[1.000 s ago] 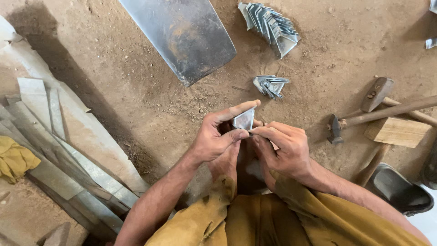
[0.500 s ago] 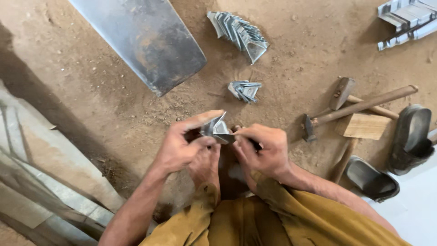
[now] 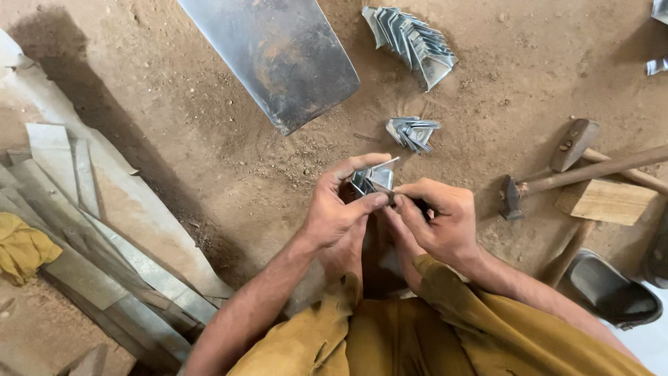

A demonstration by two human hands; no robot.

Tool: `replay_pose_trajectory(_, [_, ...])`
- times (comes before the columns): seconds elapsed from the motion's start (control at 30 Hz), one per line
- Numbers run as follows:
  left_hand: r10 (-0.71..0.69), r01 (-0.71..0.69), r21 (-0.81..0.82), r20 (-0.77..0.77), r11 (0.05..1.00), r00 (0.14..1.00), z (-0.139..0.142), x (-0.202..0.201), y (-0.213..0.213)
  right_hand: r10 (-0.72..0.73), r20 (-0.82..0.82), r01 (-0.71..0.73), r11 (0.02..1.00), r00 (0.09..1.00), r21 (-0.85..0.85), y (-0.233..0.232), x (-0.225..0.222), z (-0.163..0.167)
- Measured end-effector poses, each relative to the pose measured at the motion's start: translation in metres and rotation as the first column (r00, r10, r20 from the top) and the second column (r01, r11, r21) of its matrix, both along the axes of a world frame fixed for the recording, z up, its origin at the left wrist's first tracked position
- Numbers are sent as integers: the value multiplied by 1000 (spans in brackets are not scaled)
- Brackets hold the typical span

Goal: The person inserts small metal pins into triangular metal brackets and hammers them in place. They handle the brackets one at a time, using a hammer to secure the pins, and place the finished pieces into a growing pile on the floor.

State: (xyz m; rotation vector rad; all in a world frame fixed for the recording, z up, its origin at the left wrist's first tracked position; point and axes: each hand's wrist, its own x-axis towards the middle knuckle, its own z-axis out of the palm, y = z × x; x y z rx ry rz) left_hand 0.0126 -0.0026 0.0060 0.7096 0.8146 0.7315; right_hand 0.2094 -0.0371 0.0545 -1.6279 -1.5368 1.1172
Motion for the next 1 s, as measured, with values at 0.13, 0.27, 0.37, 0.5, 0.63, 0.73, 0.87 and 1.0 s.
replay_pose_trajectory(0.13, [-106, 109, -31, 66, 994, 992, -3, -20, 13, 9, 1, -8, 997, 1000, -75, 3, 4, 1])
replay_pose_trajectory(0.27, [-121, 124, 71, -52, 990, 991, 2, -23, 13, 39, -45, -42, 996, 998, -75, 1, 4, -2])
replay_pose_trajectory(0.37, [-104, 115, 76, -135, 990, 985, 4, -19, 11, 63, -54, -64, 998, 997, -23, -4, 3, -6])
replay_pose_trajectory(0.5, [-125, 131, 55, -105, 990, 987, -2, -17, 12, -4, -22, 1, 996, 1000, -93, -8, 2, -10])
replay_pose_trajectory(0.63, [-133, 139, 36, -137, 990, 982, -14, -22, 12, -88, -196, 53, 982, 977, -180, -13, 9, -6])
replay_pose_trajectory(0.73, [-69, 87, 43, -316, 995, 946, -24, -40, 18, -235, -172, 203, 962, 957, -183, -11, 29, -2])
replay_pose_trajectory(0.87, [106, -140, -275, -134, 951, 985, -31, -70, 20, -213, 181, 193, 973, 960, 123, 15, 61, -20])
replay_pose_trajectory(1.0, [192, -178, -396, -4, 901, 981, -38, -53, 11, -160, 454, 30, 959, 876, 281, 59, 68, -59])
